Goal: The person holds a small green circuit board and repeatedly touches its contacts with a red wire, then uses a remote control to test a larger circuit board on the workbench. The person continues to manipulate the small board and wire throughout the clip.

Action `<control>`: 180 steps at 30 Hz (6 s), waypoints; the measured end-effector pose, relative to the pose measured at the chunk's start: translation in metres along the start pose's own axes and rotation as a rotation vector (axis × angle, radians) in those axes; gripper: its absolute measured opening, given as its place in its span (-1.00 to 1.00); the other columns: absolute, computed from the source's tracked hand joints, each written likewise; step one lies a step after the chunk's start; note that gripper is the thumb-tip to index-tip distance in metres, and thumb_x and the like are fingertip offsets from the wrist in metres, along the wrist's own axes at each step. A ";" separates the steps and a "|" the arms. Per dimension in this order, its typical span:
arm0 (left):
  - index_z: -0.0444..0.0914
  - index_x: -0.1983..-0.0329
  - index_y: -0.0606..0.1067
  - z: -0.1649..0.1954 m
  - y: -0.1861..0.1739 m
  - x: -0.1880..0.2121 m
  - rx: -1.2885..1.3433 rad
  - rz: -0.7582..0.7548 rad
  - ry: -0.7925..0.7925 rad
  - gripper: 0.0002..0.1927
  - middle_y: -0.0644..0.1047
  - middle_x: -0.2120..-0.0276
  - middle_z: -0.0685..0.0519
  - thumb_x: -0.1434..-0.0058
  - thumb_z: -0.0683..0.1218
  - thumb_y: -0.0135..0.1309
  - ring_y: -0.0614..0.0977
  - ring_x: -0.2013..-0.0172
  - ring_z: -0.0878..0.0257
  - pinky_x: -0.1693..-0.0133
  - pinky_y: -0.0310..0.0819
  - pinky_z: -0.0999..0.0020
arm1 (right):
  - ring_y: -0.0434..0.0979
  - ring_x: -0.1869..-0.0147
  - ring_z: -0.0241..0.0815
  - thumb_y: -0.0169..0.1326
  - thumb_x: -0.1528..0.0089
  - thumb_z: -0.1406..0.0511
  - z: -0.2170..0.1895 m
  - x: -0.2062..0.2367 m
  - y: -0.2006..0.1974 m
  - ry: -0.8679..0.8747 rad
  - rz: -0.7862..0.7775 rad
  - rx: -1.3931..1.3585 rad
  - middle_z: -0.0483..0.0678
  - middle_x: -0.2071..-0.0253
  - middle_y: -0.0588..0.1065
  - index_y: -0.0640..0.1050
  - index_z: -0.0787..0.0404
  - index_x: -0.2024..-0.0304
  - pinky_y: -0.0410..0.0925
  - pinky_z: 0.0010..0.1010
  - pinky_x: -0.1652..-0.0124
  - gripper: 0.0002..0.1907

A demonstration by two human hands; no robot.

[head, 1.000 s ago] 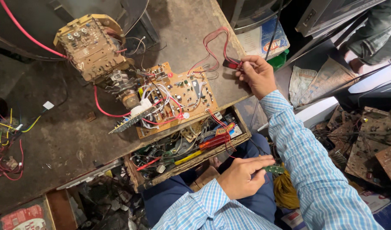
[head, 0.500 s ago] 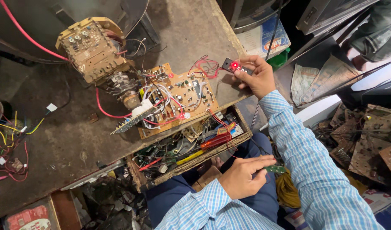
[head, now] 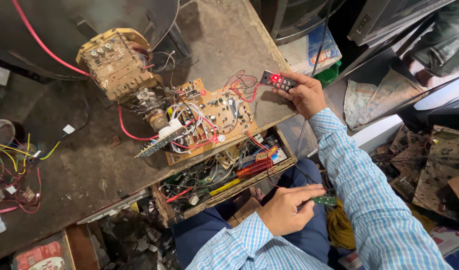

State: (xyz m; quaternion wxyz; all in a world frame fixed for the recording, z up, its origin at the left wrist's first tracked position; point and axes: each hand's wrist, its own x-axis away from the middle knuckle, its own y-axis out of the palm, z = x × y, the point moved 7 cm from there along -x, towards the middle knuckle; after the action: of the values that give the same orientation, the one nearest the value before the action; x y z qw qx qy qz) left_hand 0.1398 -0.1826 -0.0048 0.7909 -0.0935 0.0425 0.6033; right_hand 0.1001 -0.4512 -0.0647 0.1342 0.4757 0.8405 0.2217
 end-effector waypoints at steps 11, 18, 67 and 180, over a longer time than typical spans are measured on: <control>-0.30 -0.12 0.55 0.008 0.022 0.025 0.000 0.019 0.033 -0.66 0.60 -0.12 -0.16 -0.28 -0.25 0.03 0.73 0.16 0.12 0.14 0.64 0.35 | 0.62 -0.06 -0.02 -0.09 -0.19 0.62 -0.012 0.025 0.014 -0.073 0.026 0.038 0.18 -0.02 0.55 0.49 0.51 -0.21 0.51 -0.28 -0.11 -0.49; -0.25 -0.18 0.55 -0.050 0.044 0.042 -0.008 -0.062 -0.065 -0.66 0.65 0.09 -0.13 -0.34 -0.21 0.06 0.72 0.15 0.08 0.01 0.60 0.30 | 0.62 -0.09 0.03 -0.14 -0.15 0.59 -0.008 0.032 0.033 -0.023 0.059 0.142 0.23 -0.07 0.53 0.47 0.51 -0.19 0.46 -0.29 -0.10 -0.47; -0.22 -0.27 0.47 -0.080 0.045 0.051 -0.059 -0.142 0.176 -0.68 0.54 -0.20 -0.08 -0.49 -0.10 0.02 0.57 -0.24 0.07 -0.34 0.43 0.33 | 0.65 -0.01 0.07 -0.17 -0.20 0.65 0.011 0.035 0.035 -0.015 0.121 0.181 0.26 -0.05 0.54 0.49 0.49 -0.17 0.52 -0.33 -0.01 -0.51; -0.31 -0.18 0.55 -0.044 0.037 0.052 0.126 0.057 0.005 -0.71 0.65 0.16 -0.10 -0.45 -0.15 0.02 0.65 0.15 0.34 -0.10 0.54 0.43 | 0.55 0.05 -0.32 0.10 -0.49 0.32 -0.066 0.146 0.020 -0.416 0.273 0.858 -0.01 0.16 0.58 0.56 0.42 -0.01 0.39 -0.54 0.02 -0.78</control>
State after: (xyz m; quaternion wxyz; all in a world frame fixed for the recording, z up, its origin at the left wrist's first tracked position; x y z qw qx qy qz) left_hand 0.1200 -0.1322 -0.0604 0.7776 -0.0437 0.0850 0.6214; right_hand 0.0116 -0.3332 -0.0002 0.0608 0.6279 0.7416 -0.2282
